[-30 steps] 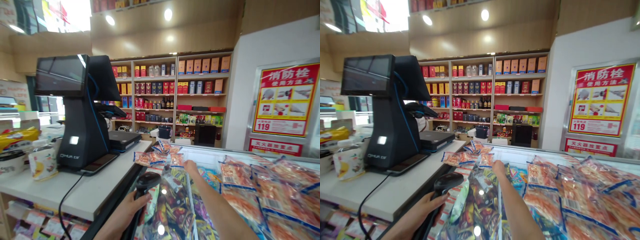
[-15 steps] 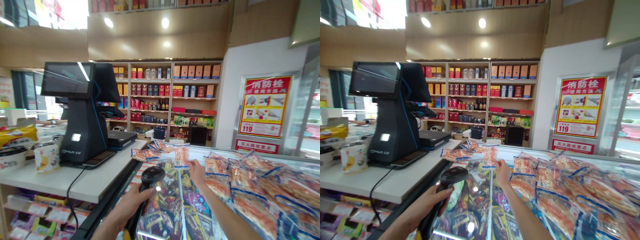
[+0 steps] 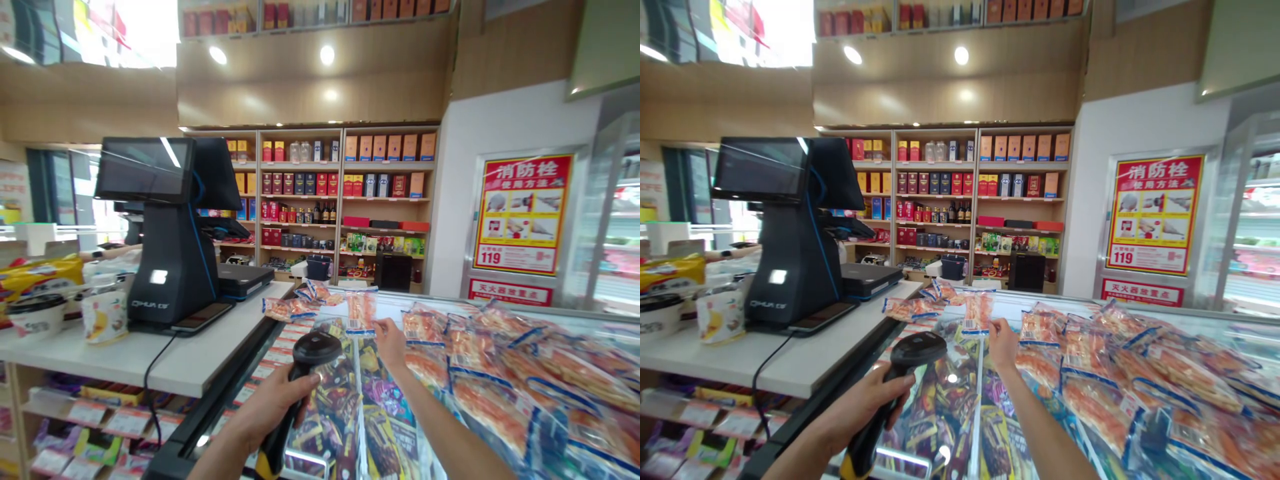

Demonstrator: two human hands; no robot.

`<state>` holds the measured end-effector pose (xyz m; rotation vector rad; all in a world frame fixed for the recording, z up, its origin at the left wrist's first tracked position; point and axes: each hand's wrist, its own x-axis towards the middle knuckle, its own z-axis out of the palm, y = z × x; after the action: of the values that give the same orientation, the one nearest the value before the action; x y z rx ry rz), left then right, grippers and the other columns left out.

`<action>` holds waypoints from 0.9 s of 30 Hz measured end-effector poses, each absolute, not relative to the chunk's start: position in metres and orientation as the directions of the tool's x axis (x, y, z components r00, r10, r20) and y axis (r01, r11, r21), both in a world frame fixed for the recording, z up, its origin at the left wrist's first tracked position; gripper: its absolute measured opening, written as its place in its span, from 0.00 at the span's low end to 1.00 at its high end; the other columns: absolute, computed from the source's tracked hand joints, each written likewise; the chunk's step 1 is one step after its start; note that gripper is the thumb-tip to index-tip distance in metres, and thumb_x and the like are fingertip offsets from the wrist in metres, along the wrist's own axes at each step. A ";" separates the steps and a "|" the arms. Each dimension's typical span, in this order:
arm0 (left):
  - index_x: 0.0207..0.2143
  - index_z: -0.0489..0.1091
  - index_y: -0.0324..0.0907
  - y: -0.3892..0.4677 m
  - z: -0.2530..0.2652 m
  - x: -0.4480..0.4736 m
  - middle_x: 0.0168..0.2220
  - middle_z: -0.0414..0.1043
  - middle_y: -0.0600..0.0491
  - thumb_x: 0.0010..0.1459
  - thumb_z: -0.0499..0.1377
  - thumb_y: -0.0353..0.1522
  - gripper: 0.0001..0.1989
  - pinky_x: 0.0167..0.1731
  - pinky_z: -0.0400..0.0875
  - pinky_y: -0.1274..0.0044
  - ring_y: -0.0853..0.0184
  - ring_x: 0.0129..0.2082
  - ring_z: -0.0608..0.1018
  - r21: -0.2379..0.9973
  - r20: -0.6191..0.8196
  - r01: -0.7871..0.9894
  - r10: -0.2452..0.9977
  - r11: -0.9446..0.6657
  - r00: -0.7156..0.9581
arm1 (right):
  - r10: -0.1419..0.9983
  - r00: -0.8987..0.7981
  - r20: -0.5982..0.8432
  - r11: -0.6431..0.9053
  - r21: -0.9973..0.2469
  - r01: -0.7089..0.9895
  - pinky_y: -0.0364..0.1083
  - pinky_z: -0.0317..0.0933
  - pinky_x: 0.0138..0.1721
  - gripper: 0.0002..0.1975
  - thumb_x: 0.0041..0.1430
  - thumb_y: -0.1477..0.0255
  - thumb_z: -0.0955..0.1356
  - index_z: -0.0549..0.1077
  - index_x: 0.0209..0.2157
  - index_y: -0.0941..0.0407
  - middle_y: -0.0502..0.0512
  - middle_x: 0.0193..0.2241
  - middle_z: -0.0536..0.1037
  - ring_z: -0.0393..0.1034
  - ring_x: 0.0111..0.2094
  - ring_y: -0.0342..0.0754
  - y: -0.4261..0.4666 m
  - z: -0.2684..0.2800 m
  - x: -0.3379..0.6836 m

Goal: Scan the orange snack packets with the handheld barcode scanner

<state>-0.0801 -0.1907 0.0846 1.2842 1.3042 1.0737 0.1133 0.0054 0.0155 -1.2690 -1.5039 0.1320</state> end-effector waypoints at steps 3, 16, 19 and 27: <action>0.18 0.57 0.40 -0.188 0.084 -0.084 0.11 0.59 0.61 0.44 0.54 0.41 0.15 0.17 0.54 0.82 0.77 0.12 0.61 0.991 -0.030 0.133 0.999 0.025 0.032 | 0.760 0.187 0.623 0.335 -0.621 0.709 0.42 0.53 0.29 0.10 0.50 0.68 0.58 0.67 0.26 0.56 0.54 0.25 0.74 0.67 0.29 0.46 0.011 0.013 0.120; 0.18 0.58 0.39 -0.163 0.069 -0.126 0.11 0.59 0.60 0.41 0.55 0.45 0.18 0.14 0.55 0.83 0.77 0.12 0.61 0.993 -0.088 0.062 0.987 0.097 -0.138 | 0.679 0.074 0.731 0.134 -0.222 0.966 0.45 0.51 0.37 0.10 0.47 0.76 0.60 0.67 0.34 0.58 0.57 0.35 0.67 0.59 0.40 0.49 0.027 0.019 0.146; 0.19 0.59 0.39 -0.158 0.064 -0.133 0.11 0.59 0.59 0.40 0.55 0.46 0.19 0.15 0.55 0.83 0.77 0.12 0.61 0.993 -0.086 0.071 0.983 0.099 -0.163 | 0.678 -0.030 0.734 0.260 -0.202 0.944 0.45 0.51 0.40 0.12 0.49 0.75 0.59 0.67 0.37 0.56 0.56 0.38 0.67 0.59 0.41 0.48 0.037 0.028 0.114; 0.19 0.60 0.39 -0.149 0.057 -0.150 0.10 0.58 0.59 0.40 0.54 0.48 0.20 0.15 0.51 0.82 0.77 0.12 0.58 0.983 -0.115 0.118 0.971 0.142 -0.210 | 0.824 -0.264 0.501 0.406 -0.197 0.893 0.42 0.54 0.35 0.19 0.51 0.73 0.59 0.60 0.47 0.51 0.53 0.39 0.71 0.65 0.38 0.46 0.106 0.024 0.008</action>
<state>-0.1501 -0.1489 0.0569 1.1038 1.5168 1.1908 0.0084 0.1060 0.0244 -1.4570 -2.1324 -0.1680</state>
